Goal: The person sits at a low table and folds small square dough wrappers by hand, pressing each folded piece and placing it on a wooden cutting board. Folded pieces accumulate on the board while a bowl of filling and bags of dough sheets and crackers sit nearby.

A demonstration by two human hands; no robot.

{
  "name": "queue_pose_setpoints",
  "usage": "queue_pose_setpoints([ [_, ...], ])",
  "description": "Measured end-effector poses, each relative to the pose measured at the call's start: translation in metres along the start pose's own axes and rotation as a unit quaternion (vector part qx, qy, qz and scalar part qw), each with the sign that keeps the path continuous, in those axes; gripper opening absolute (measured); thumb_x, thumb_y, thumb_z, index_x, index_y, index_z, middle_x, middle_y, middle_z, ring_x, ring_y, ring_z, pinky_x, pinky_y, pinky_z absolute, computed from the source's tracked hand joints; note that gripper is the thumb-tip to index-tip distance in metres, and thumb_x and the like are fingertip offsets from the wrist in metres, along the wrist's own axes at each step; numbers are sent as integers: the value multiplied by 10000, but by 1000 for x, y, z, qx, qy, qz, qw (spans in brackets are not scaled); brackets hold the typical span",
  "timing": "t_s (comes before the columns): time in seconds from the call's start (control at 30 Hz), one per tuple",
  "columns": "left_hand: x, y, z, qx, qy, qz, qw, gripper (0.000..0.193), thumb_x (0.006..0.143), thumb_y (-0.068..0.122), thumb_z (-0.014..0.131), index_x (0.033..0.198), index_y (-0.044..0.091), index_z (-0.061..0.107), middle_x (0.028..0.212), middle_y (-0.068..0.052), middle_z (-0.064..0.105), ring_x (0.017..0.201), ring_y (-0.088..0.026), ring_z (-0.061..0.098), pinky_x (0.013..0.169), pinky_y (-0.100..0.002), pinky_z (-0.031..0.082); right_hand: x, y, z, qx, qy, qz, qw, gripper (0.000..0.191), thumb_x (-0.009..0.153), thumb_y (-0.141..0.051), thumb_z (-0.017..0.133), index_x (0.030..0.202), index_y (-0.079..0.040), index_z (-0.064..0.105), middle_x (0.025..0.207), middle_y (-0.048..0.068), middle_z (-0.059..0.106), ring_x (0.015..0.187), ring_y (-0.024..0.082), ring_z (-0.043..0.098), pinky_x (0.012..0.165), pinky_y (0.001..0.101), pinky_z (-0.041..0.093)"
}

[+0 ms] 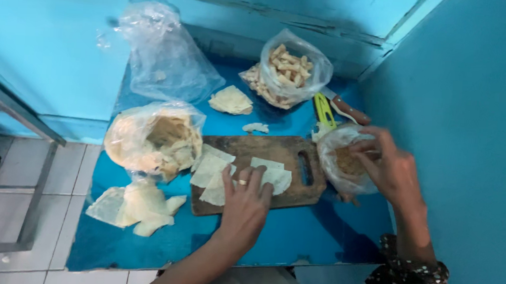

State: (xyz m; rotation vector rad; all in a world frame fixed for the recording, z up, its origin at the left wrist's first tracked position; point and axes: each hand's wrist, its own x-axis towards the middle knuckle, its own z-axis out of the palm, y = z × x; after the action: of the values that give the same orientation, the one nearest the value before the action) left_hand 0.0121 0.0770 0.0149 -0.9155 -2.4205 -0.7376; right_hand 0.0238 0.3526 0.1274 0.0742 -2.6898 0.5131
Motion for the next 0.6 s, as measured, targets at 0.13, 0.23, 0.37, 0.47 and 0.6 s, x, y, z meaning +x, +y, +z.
queue_pose_setpoints([
  [0.13,5,6,1,-62,14,-22,998,141,820,70,671,947,28,626,1272,-173,558,1202,-370,511,1088,-706,264,39,6,2,104,102,19,989,476,929,-80,810,1329,-84,552,1043,77,785,892,164,769,721,301,610],
  [0.23,10,11,-1,-103,48,-5,993,140,857,124,706,918,34,620,1291,-167,561,1187,-358,530,1073,-692,276,108,17,26,53,45,5,998,503,902,-123,809,1336,-115,555,1050,50,799,730,222,752,635,360,584],
  [0.37,11,10,-7,-99,59,2,993,151,864,140,736,893,44,623,1310,-163,565,1168,-349,542,1080,-677,290,174,28,82,-64,29,-71,995,530,815,-155,808,1285,-146,562,940,68,784,868,357,728,704,514,543],
  [0.47,11,5,-14,-101,69,2,993,146,863,141,736,895,45,630,1328,-168,564,1191,-349,539,1081,-669,294,185,29,103,-137,31,-65,988,535,826,-184,823,1289,-148,558,875,88,766,839,362,713,684,520,529],
  [0.6,13,3,-22,-123,80,7,989,148,852,126,751,910,48,640,1330,-163,566,1187,-351,555,1070,-654,302,185,25,88,-87,9,23,996,576,788,-166,819,1300,-165,557,856,74,766,815,333,728,710,496,543],
])
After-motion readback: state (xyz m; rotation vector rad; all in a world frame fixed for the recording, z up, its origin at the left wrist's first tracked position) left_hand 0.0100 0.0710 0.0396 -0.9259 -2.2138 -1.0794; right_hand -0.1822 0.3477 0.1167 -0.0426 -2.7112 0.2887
